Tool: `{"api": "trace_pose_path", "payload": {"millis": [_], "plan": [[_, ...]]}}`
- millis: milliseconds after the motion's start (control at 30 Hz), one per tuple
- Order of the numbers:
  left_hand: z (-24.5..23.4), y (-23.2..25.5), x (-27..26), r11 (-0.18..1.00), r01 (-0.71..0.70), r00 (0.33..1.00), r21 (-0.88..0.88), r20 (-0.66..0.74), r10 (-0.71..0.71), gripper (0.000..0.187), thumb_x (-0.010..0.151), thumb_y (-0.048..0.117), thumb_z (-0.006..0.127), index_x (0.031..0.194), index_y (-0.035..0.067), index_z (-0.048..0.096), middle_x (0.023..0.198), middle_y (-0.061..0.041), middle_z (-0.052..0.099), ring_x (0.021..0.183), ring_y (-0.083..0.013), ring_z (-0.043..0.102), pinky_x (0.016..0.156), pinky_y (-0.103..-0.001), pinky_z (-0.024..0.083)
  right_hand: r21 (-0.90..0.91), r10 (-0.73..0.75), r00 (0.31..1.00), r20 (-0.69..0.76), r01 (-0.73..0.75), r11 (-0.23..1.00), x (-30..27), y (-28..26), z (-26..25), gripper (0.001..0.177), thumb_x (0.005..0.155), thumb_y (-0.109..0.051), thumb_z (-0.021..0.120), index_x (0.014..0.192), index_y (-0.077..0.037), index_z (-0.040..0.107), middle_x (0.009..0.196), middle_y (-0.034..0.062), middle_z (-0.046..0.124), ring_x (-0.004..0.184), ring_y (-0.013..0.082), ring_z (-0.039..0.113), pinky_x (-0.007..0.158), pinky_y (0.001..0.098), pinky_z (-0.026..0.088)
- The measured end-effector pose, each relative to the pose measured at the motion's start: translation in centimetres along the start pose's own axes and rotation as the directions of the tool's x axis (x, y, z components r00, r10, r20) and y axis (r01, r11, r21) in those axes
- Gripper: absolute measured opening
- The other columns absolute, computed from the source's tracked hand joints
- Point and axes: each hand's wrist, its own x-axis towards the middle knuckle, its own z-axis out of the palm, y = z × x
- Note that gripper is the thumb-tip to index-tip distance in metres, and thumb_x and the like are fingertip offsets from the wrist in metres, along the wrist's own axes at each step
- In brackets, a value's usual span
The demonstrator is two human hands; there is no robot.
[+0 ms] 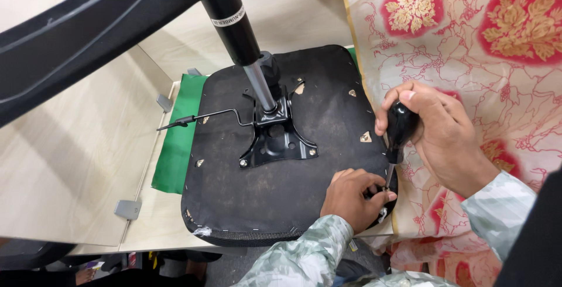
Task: The person uses a screwdriver to tighten screws on the underside of an office chair seat, securing the seat to the gas lift mechanism. The person works methodically around the perimeter of the seat base.
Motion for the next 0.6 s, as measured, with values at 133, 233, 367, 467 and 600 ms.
{"api": "trace_pose_path", "payload": {"millis": [133,233,367,467,600], "plan": [[-0.2,-0.1,-0.2,0.997,-0.076,0.997,0.008,-0.011,0.076,0.026,0.084,0.033,0.08,0.102,0.015,0.08,0.081,-0.002,0.066,0.085,-0.0224,0.063,0.093,-0.037,0.046,0.052,-0.043,0.999,0.006,0.043,0.998,0.3,0.5,0.6,0.028,0.109,-0.023,0.04,0.106,-0.001,0.055,0.09,0.0118,0.059,0.085,0.0198,0.059,0.079,0.0346,0.05],[-0.3,0.0,-0.2,0.997,-0.071,0.997,0.009,0.021,0.071,0.022,0.086,0.03,0.078,0.101,0.015,0.081,0.083,-0.002,0.067,0.085,-0.0223,0.062,0.095,-0.037,0.045,0.024,-0.054,0.998,0.011,0.053,0.998,0.1,0.6,0.7,0.019,0.107,-0.02,0.042,0.109,-0.003,0.051,0.092,0.0117,0.059,0.086,0.0192,0.058,0.082,0.034,0.049],[-0.5,0.3,-0.1,0.999,-0.043,0.999,-0.009,0.021,0.044,0.02,0.086,0.029,0.078,0.098,0.013,0.08,0.083,-0.002,0.067,0.085,-0.0218,0.062,0.094,-0.036,0.045,0.114,-0.068,0.997,0.038,0.064,0.991,-0.4,0.6,0.8,0.014,0.101,-0.014,0.047,0.109,-0.004,0.051,0.095,0.0122,0.061,0.09,0.0192,0.059,0.087,0.0343,0.049],[-0.5,0.4,0.0,1.0,-0.012,1.0,-0.008,0.022,0.012,0.02,0.085,0.029,0.078,0.093,0.011,0.078,0.079,-0.002,0.066,0.082,-0.0223,0.062,0.092,-0.037,0.046,0.055,-0.071,0.997,0.006,0.07,0.996,-1.0,0.3,0.6,0.018,0.102,-0.014,0.049,0.106,0.001,0.057,0.103,0.0096,0.061,0.095,0.0162,0.058,0.088,0.0324,0.048],[-0.3,0.2,0.1,1.0,-0.012,1.0,-0.009,0.006,0.012,0.021,0.082,0.028,0.079,0.087,0.008,0.075,0.076,-0.003,0.065,0.078,-0.0232,0.063,0.088,-0.038,0.048,-0.043,-0.035,0.999,-0.029,0.034,0.998,-0.9,-0.1,0.5,0.027,0.103,-0.016,0.05,0.106,0.006,0.065,0.1,0.0106,0.063,0.093,0.0161,0.058,0.083,0.0325,0.047]]}}
